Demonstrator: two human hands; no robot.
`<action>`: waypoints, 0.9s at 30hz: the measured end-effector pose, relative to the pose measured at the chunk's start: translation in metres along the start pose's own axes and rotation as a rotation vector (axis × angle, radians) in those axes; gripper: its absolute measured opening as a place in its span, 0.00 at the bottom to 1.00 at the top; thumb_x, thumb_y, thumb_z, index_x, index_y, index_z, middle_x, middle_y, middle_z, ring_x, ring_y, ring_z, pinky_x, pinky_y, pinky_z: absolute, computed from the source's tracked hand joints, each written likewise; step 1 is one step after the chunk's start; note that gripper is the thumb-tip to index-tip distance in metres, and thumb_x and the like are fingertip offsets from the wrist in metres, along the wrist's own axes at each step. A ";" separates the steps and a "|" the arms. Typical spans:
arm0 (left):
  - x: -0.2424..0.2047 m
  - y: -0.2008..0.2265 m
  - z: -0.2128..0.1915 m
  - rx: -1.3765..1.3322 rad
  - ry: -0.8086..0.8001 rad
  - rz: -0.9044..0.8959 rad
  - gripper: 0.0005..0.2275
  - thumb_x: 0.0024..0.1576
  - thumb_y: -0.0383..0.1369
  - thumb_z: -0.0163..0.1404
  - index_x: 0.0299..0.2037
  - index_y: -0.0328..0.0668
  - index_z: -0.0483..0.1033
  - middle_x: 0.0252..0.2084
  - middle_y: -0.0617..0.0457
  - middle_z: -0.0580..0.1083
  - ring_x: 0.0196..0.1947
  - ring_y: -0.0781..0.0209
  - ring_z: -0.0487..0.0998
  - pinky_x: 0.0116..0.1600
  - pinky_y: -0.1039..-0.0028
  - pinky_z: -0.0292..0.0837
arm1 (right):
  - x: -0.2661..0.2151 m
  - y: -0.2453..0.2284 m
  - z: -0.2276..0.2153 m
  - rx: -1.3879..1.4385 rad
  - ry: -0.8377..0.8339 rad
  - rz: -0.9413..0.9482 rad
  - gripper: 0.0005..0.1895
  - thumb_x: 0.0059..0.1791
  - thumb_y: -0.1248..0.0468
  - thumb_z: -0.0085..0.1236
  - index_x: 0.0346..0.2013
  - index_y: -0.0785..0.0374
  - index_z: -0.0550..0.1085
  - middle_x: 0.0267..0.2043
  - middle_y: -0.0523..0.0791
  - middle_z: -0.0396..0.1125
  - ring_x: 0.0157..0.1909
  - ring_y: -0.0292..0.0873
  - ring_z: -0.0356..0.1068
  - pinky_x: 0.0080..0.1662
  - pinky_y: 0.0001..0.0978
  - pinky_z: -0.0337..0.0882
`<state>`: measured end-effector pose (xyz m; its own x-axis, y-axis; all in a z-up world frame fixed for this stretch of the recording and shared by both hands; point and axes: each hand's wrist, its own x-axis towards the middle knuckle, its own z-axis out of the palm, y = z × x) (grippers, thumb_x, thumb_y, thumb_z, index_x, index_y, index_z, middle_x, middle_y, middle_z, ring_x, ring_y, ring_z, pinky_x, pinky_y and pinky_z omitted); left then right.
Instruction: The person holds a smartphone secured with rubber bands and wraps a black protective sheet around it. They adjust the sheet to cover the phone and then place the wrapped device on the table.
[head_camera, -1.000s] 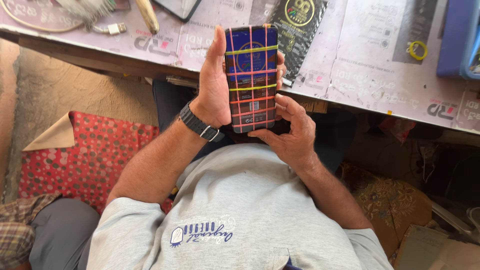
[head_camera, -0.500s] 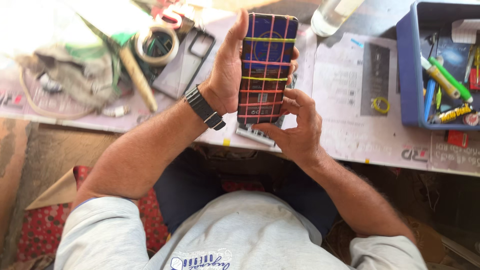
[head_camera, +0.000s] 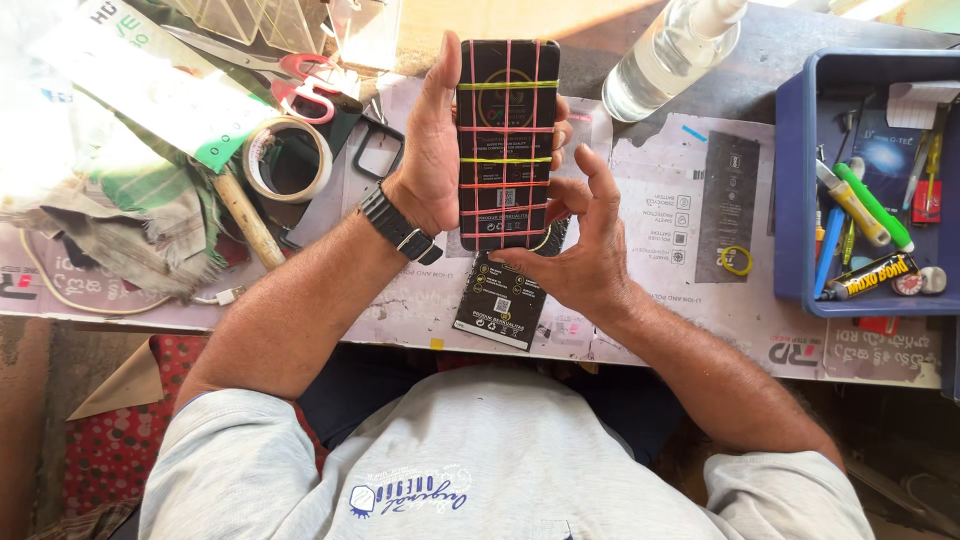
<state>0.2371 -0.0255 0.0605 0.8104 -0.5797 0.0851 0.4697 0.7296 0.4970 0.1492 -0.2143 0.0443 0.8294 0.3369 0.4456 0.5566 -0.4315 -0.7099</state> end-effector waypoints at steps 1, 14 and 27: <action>0.000 -0.001 -0.003 -0.033 -0.027 -0.006 0.36 0.60 0.64 0.40 0.63 0.37 0.69 0.50 0.39 0.75 0.48 0.52 0.79 0.53 0.63 0.80 | 0.002 0.002 0.000 -0.011 -0.006 -0.018 0.64 0.41 0.62 0.81 0.73 0.61 0.39 0.51 0.52 0.72 0.45 0.41 0.74 0.50 0.33 0.75; -0.009 -0.016 -0.022 -0.009 -0.059 -0.083 0.38 0.61 0.65 0.41 0.71 0.42 0.64 0.59 0.41 0.73 0.51 0.50 0.78 0.54 0.60 0.80 | -0.013 0.025 0.001 -0.024 -0.012 -0.090 0.61 0.42 0.64 0.82 0.73 0.65 0.42 0.43 0.49 0.73 0.38 0.41 0.78 0.36 0.25 0.75; -0.008 -0.018 -0.026 -0.004 0.032 -0.065 0.38 0.62 0.64 0.41 0.68 0.35 0.65 0.55 0.37 0.74 0.55 0.49 0.76 0.59 0.57 0.78 | 0.001 0.035 -0.024 -0.337 0.187 -0.237 0.43 0.44 0.29 0.58 0.50 0.66 0.67 0.42 0.49 0.64 0.43 0.44 0.62 0.45 0.41 0.63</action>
<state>0.2314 -0.0245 0.0290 0.7890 -0.6139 0.0254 0.5228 0.6926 0.4970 0.1710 -0.2489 0.0327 0.6540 0.3154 0.6876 0.6907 -0.6197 -0.3727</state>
